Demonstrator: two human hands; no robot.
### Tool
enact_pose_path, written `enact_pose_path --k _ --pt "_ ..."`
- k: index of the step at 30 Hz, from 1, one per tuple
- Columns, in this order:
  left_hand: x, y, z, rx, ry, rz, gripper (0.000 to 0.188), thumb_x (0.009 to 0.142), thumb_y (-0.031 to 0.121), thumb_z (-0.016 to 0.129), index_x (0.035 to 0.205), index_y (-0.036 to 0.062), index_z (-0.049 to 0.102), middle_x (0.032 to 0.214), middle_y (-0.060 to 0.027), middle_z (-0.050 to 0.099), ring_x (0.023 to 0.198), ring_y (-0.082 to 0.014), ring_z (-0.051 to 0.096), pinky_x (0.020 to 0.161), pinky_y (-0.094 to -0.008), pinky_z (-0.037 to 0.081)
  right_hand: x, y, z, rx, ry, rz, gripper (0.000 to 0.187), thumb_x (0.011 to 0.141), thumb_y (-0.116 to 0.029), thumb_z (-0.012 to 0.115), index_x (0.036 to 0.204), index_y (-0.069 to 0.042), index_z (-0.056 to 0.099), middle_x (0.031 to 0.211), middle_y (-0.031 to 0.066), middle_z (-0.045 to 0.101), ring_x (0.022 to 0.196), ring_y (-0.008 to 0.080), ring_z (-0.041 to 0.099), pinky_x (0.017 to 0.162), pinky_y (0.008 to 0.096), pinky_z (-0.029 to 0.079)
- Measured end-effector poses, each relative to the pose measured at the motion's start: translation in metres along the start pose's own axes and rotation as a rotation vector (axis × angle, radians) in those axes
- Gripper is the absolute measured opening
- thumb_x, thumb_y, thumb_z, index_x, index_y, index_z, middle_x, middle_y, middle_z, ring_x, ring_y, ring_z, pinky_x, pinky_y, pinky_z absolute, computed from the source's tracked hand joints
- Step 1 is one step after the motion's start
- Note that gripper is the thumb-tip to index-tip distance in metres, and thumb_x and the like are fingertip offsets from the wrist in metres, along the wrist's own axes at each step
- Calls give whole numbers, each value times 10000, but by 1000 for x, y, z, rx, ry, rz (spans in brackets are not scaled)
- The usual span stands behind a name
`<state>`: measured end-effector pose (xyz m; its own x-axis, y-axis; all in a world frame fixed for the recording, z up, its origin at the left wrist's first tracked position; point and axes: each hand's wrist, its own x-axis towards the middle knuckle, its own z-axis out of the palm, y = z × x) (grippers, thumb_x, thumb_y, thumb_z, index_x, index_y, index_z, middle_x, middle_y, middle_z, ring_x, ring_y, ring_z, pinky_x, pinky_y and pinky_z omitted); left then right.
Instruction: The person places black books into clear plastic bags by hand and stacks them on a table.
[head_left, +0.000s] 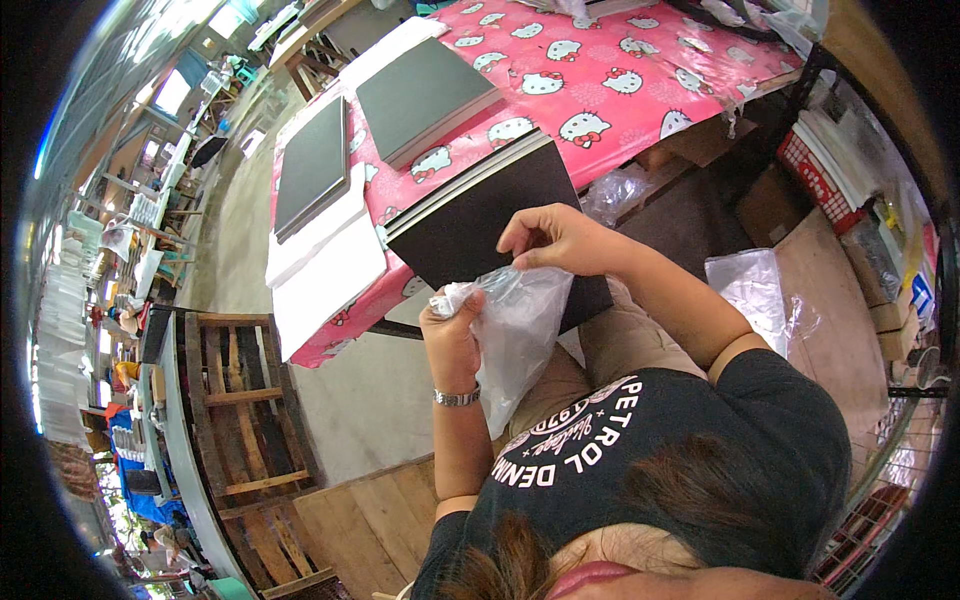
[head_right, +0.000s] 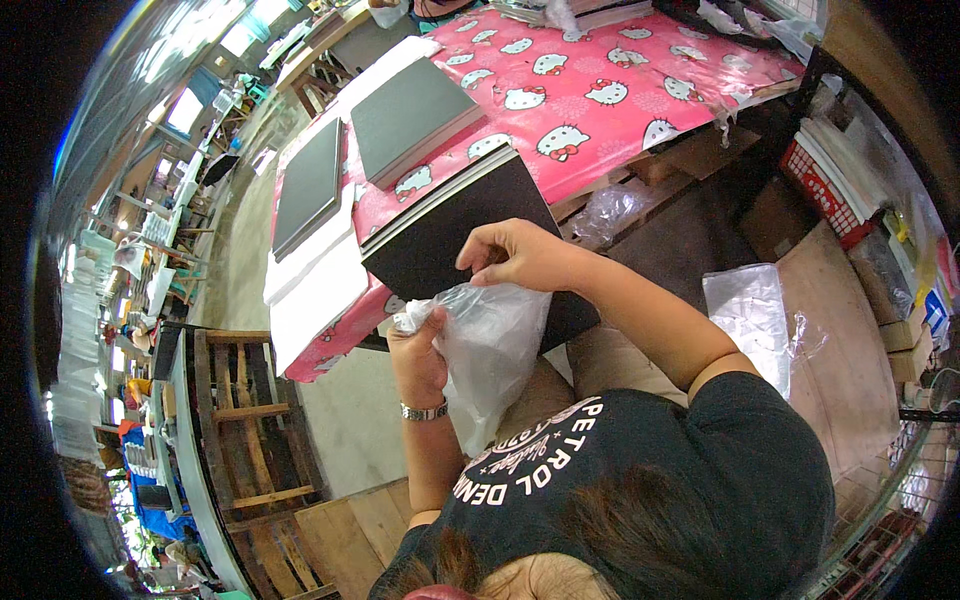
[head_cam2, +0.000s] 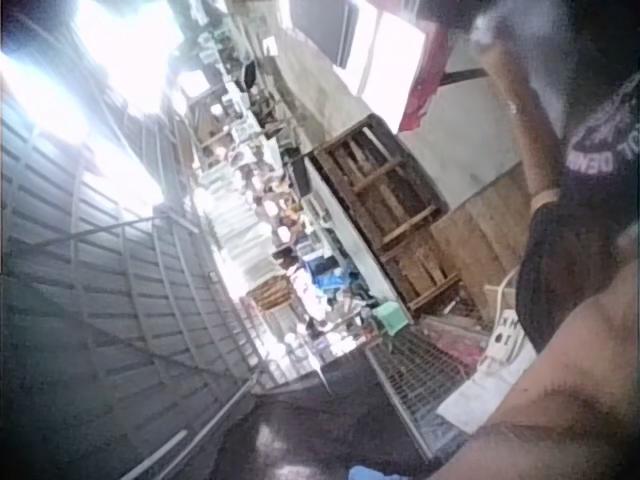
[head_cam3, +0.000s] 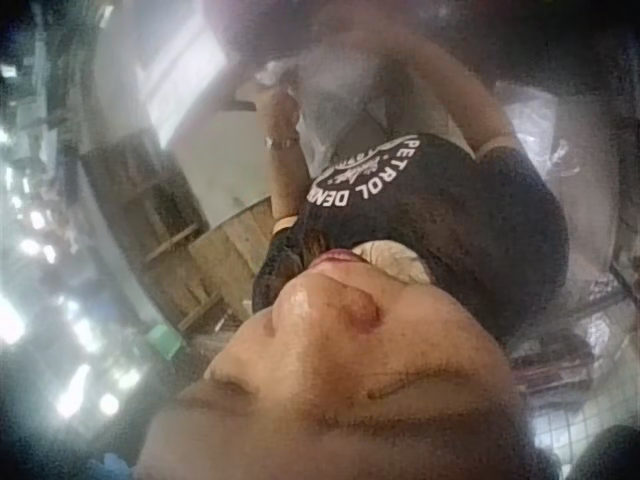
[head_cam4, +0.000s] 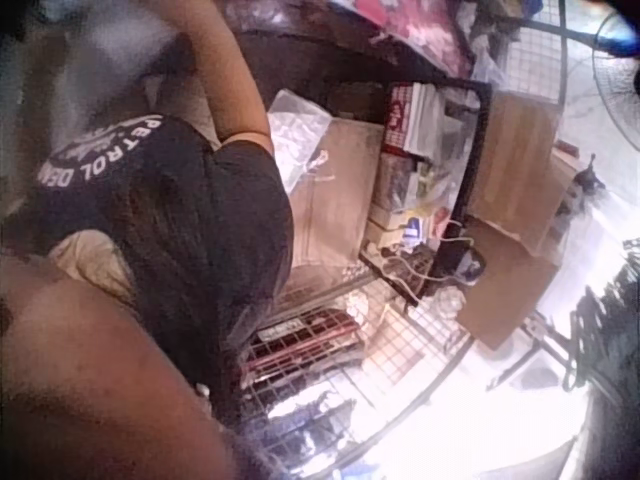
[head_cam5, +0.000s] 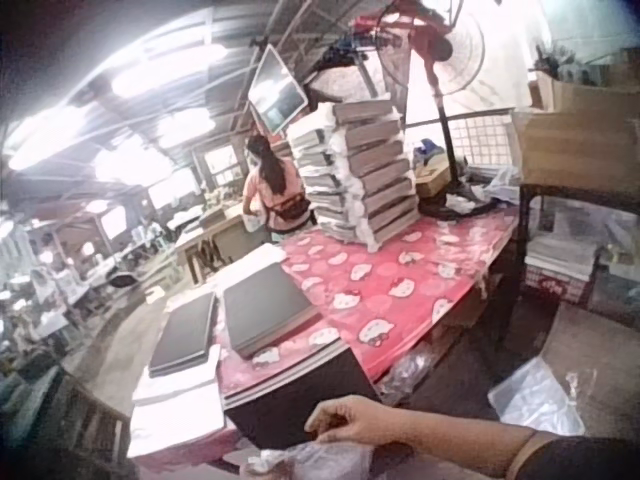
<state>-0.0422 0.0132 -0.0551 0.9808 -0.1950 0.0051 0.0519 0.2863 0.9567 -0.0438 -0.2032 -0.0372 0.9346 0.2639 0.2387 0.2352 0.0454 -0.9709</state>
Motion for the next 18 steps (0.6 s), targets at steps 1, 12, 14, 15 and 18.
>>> enact_pose_path --k 1,12,14,15,18 --pt "1 -2 3 -15 -27 -8 103 771 3 690 774 54 600 720 17 595 618 -62 507 568 -208 384 -2 -1 3 -35 -15 -26 156 782 -94 698 886 -2 626 825 33 638 751 96 576 738 249 467" --pt "5 -8 23 -70 -1 32 123 769 -12 681 845 19 590 813 -57 652 651 -88 551 587 -232 439 -6 14 3 -183 101 107 189 859 -150 637 755 7 633 652 -18 570 611 55 480 559 241 406" --pt "4 -11 23 -37 7 61 128 770 -23 678 838 24 579 807 -57 647 642 -81 543 571 -225 435 -4 29 2 -31 171 20 184 855 -155 643 767 6 639 651 -22 570 610 58 489 566 239 414" --pt "3 -9 26 -23 15 61 135 771 -30 675 831 31 571 790 -45 636 635 -74 534 562 -218 430 -4 30 1 23 181 41 172 847 -147 648 773 8 641 652 -14 582 616 63 501 577 247 423" --pt "2 -13 24 5 58 138 185 774 -51 668 854 53 537 754 -9 587 625 -55 508 551 -194 414 -4 21 1 59 188 129 132 827 -119 660 791 7 645 678 7 611 648 71 530 615 257 443"
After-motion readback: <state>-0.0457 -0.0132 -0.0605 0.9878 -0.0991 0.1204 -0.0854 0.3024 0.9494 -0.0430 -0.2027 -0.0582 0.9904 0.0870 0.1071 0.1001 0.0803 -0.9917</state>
